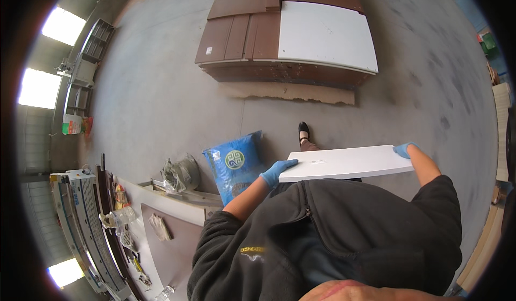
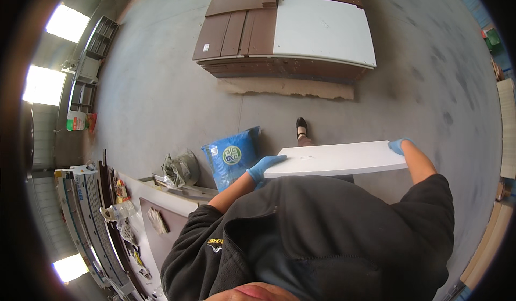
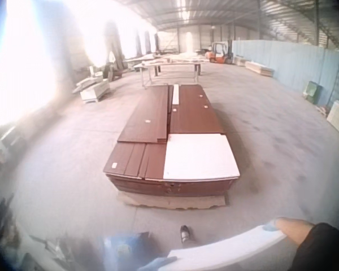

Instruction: The person handles white and brown flat-pack panels, wipes them with a cloth, and uses a utility knife to trim edges. They stack and align panels on a workbench, then place them on the floor in a workshop setting.

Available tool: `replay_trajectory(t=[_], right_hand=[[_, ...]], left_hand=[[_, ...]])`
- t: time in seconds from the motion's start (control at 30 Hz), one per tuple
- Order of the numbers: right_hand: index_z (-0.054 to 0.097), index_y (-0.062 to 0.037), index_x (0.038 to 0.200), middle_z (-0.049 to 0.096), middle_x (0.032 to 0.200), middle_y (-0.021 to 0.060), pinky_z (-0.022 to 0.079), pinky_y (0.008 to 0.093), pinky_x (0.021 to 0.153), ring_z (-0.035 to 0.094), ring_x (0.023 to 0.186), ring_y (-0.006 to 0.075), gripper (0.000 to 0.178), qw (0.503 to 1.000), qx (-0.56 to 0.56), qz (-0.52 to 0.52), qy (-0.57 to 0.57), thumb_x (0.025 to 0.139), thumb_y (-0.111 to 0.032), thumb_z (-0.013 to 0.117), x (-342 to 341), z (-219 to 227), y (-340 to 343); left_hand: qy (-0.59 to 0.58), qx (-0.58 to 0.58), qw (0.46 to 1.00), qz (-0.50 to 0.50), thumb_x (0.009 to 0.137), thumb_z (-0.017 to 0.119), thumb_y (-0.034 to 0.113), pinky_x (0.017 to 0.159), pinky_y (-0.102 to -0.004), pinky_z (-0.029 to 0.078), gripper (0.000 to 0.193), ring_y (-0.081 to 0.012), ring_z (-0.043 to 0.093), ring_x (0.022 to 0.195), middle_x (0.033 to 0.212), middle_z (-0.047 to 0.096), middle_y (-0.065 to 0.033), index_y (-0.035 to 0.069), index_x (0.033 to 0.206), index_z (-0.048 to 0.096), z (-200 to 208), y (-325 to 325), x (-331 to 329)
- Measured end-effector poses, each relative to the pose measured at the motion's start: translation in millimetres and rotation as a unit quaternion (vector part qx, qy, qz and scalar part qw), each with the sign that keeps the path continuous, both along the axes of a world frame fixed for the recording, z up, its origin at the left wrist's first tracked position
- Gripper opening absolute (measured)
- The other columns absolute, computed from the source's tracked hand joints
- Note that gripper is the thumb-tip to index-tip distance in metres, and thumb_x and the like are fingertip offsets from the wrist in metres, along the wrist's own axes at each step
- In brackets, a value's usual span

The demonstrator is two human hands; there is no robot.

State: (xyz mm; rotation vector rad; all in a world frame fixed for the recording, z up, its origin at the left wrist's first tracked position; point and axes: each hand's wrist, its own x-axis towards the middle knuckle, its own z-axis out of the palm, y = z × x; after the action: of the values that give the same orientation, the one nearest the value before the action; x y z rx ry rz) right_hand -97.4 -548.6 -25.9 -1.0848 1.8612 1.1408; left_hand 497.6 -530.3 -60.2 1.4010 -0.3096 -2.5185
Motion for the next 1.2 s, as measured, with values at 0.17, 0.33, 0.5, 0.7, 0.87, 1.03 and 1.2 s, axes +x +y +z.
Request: replay_trajectory(t=[0.17, 0.33, 0.5, 0.7, 0.87, 1.03, 1.2], right_hand=[[0.058, 0.0011, 0.146, 0.055, 0.152, 0.0255, 0.037, 0.0471, 0.120, 0.049, 0.145, 0.0422, 0.081, 0.978, -0.159, -0.133, -0.034, 0.100, -0.064, 0.044, -2.2, 0.2, -109.8], [0.069, 0.0074, 0.127, 0.069, 0.130, 0.0304, 0.050, 0.0450, 0.106, 0.064, 0.126, 0.0460, 0.082, 0.891, -0.375, -0.214, -0.142, 0.096, -0.067, 0.055, 71.4, -12.7, -262.1], [0.072, 0.0058, 0.121, 0.075, 0.119, 0.0258, 0.055, 0.0437, 0.096, 0.072, 0.113, 0.0390, 0.068, 0.824, -0.456, -0.216, -0.257, 0.096, -0.057, 0.064, 193.7, -12.6, -389.1], [0.070, 0.0082, 0.123, 0.076, 0.115, 0.0237, 0.055, 0.0412, 0.093, 0.074, 0.105, 0.0345, 0.064, 0.821, -0.414, -0.262, -0.292, 0.095, -0.050, 0.070, 305.1, -58.6, -502.4], [0.068, 0.0103, 0.126, 0.076, 0.114, 0.0242, 0.057, 0.0403, 0.091, 0.074, 0.101, 0.0326, 0.063, 0.842, -0.364, -0.227, -0.328, 0.094, -0.044, 0.073, 379.9, -96.5, -577.8], [0.068, 0.0101, 0.126, 0.076, 0.115, 0.0231, 0.057, 0.0400, 0.090, 0.074, 0.101, 0.0318, 0.061, 0.831, -0.330, -0.280, -0.349, 0.094, -0.042, 0.075, 449.6, -136.2, -645.5], [0.069, 0.0073, 0.127, 0.077, 0.112, 0.0164, 0.057, 0.0385, 0.087, 0.072, 0.094, 0.0255, 0.055, 0.865, -0.309, -0.273, -0.286, 0.097, -0.039, 0.073, 493.4, -195.4, -709.8]], left_hand=[[-0.087, -0.124, 0.988, 0.039, 0.098, 0.075, 0.024, 0.068, -0.0359, 0.063, 0.043, -0.0216, 0.075, 0.080, 0.102, 0.076, -0.0165, -0.012, 0.120, 0.068, 29.9, -147.7, -12.0], [-0.232, -0.214, 0.944, 0.098, 0.094, 0.077, 0.028, 0.060, -0.0341, 0.056, 0.044, -0.0197, 0.067, 0.070, 0.089, 0.072, -0.0121, -0.013, 0.107, 0.069, 24.3, -262.3, 41.1], [-0.423, -0.302, 0.842, 0.141, 0.085, 0.085, 0.043, 0.077, -0.0359, 0.054, 0.067, -0.0197, 0.063, 0.088, 0.103, 0.070, -0.0131, -0.011, 0.119, 0.064, -8.6, -374.7, 135.6], [-0.456, -0.272, 0.835, 0.146, 0.083, 0.087, 0.037, 0.075, -0.0353, 0.053, 0.048, -0.0185, 0.062, 0.078, 0.088, 0.070, -0.0085, -0.004, 0.101, 0.070, -30.1, -491.5, 247.3], [-0.494, -0.275, 0.820, 0.094, 0.082, 0.087, 0.037, 0.073, -0.0357, 0.052, 0.042, -0.0177, 0.061, 0.076, 0.084, 0.069, -0.0063, 0.001, 0.093, 0.069, -82.5, -593.8, 327.1], [-0.503, -0.285, 0.809, 0.106, 0.083, 0.086, 0.035, 0.077, -0.0371, 0.053, 0.041, -0.0197, 0.062, 0.080, 0.086, 0.069, -0.0069, 0.000, 0.093, 0.068, -135.4, -684.2, 382.7], [-0.508, -0.270, 0.810, 0.116, 0.083, 0.085, 0.032, 0.087, -0.0364, 0.055, 0.052, -0.0233, 0.069, 0.093, 0.104, 0.075, -0.0126, -0.002, 0.119, 0.071, -184.5, -761.4, 415.8]])
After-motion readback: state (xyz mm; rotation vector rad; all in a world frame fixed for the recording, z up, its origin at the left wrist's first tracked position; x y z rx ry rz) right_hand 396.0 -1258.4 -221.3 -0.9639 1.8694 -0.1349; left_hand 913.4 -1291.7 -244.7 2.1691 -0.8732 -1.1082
